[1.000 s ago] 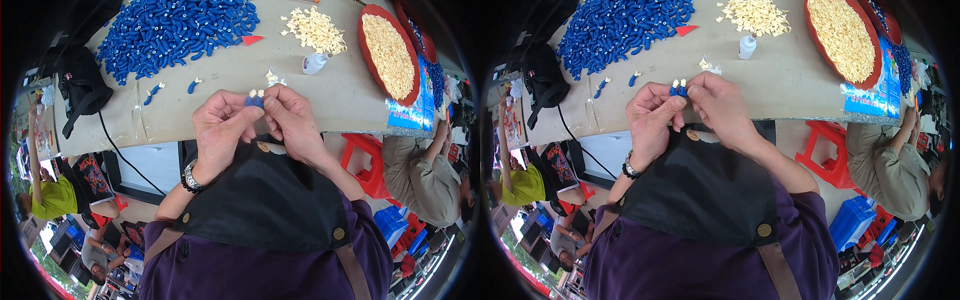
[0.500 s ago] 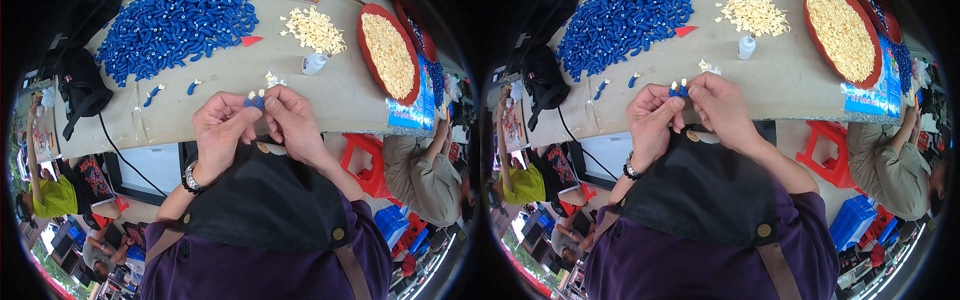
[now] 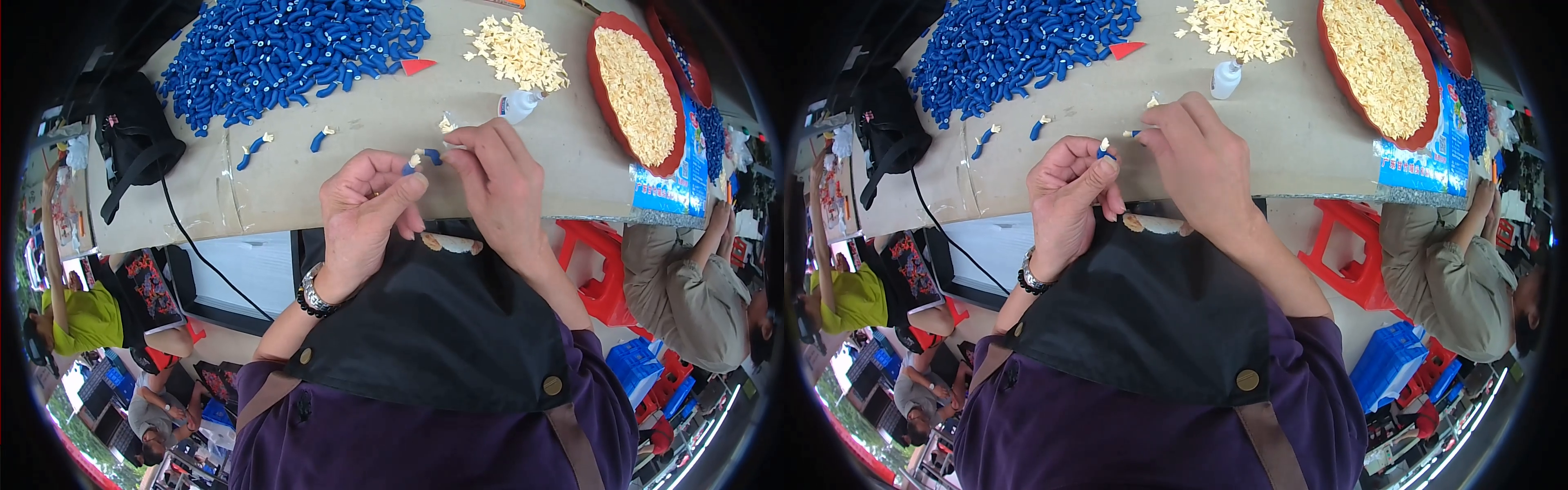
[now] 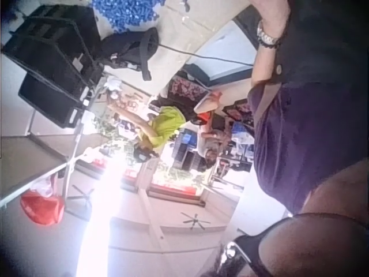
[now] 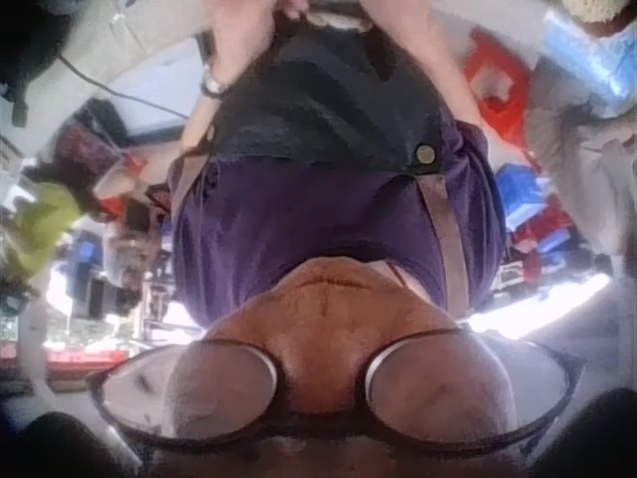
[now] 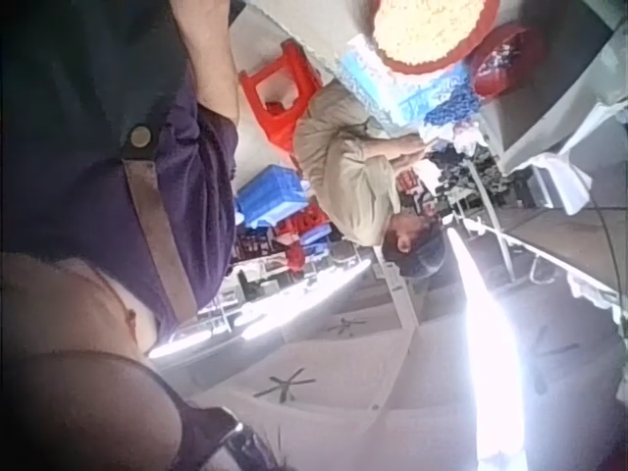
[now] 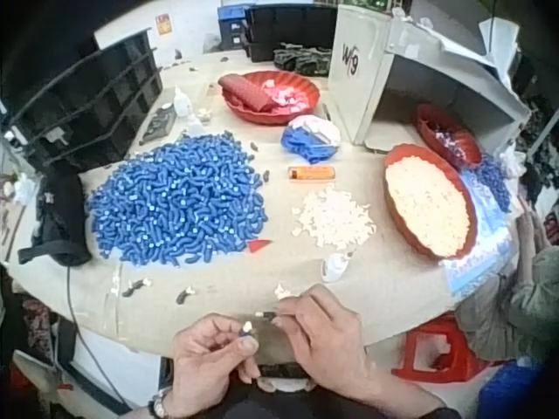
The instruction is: The person applies glue to small white components using a glue applicator, then attaches the glued components to blue curved plastic pieces by hand.
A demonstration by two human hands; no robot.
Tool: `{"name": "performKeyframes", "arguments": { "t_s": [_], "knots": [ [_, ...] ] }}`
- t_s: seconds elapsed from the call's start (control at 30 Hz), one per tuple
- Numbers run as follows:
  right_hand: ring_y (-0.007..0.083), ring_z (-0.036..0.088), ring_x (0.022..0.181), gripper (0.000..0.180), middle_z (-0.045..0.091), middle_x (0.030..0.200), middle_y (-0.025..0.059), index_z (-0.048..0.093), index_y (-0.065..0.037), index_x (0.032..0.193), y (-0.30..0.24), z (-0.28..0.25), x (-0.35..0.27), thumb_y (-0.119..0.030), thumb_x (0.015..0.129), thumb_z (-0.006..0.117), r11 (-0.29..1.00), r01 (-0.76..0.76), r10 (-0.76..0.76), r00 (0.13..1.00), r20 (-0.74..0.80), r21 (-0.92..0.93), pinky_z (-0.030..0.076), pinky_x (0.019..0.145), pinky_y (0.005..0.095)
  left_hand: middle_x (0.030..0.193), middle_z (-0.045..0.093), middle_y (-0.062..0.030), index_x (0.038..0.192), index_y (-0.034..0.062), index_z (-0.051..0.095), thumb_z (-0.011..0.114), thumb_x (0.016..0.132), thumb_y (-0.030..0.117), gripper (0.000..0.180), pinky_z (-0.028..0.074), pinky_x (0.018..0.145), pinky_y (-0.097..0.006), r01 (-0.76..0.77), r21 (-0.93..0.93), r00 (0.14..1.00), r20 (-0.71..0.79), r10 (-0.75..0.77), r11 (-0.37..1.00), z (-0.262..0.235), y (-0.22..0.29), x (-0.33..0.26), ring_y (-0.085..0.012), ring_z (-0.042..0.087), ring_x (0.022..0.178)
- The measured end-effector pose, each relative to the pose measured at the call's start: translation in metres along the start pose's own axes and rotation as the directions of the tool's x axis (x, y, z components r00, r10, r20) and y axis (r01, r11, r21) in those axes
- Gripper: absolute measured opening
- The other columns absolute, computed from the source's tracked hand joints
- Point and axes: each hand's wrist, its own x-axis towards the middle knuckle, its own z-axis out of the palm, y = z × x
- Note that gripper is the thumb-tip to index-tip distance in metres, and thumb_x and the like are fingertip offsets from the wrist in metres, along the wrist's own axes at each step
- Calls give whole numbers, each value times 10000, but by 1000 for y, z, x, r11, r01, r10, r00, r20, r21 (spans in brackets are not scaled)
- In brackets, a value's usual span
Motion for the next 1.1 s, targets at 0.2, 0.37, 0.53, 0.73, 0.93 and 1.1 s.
{"name": "performKeyframes", "arguments": {
  "t_s": [0.2, 0.37, 0.53, 0.73, 0.93, 1.1],
  "knots": [
    [172, 617, 677, 147, 585, 840, 20, 660, -91, 864, -2, -9, 11, -81, 717, 651, 927, 338, -354, 931, 83, 164, 521, 567, 263, 664, 614, -57, 890, -12, 570, 631, 869, 73, 108, 427, 431, -191, 85, -37, 992, 96, -81, 996, -3, 1, -2, -103, 588, 505],
    [186, 623, 684, 169, 591, 806, 62, 653, -46, 850, 8, -15, 18, -28, 684, 672, 864, 466, -491, 864, 113, 191, 520, 547, 274, 679, 618, -55, 892, -2, 580, 641, 864, 88, 112, 435, 445, -198, 161, -42, 968, 200, -149, 986, -7, 2, -3, -108, 595, 523],
    [218, 617, 628, 194, 593, 778, 98, 633, 0, 821, 15, -24, 21, 8, 645, 714, 787, 586, -612, 779, 132, 190, 502, 500, 287, 703, 626, -58, 918, 4, 595, 641, 869, 106, 122, 442, 451, -204, 237, -75, 948, 237, -214, 969, -7, 3, -3, -110, 598, 537],
    [182, 565, 620, 118, 516, 699, 41, 576, -67, 769, 16, -20, 11, -83, 676, 647, 764, 637, -645, 755, 114, 102, 461, 472, 294, 760, 639, -70, 939, 7, 601, 625, 883, 109, 119, 451, 457, -206, 279, -180, 938, 263, -227, 943, -4, 0, -4, -109, 596, 550],
    [202, 540, 527, 129, 542, 690, 74, 563, -25, 773, 10, -11, -2, 22, 688, 649, 859, 395, -413, 911, -15, 324, 451, 458, 275, 696, 626, -69, 932, -17, 589, 585, 900, 59, 84, 456, 474, -208, -100, 46, 982, 163, 91, 994, 1, -7, -5, -97, 582, 543],
    [48, 431, 565, 36, 551, 749, 44, 539, -3, 870, 9, -33, -7, 30, 864, 528, 825, -24, 56, 998, -41, 564, 335, 504, 193, 835, 624, -100, 964, -17, 568, 587, 904, 100, 132, 445, 461, -241, -83, -47, 996, 40, 85, 995, -6, -4, -2, -140, 572, 534]
  ]
}}
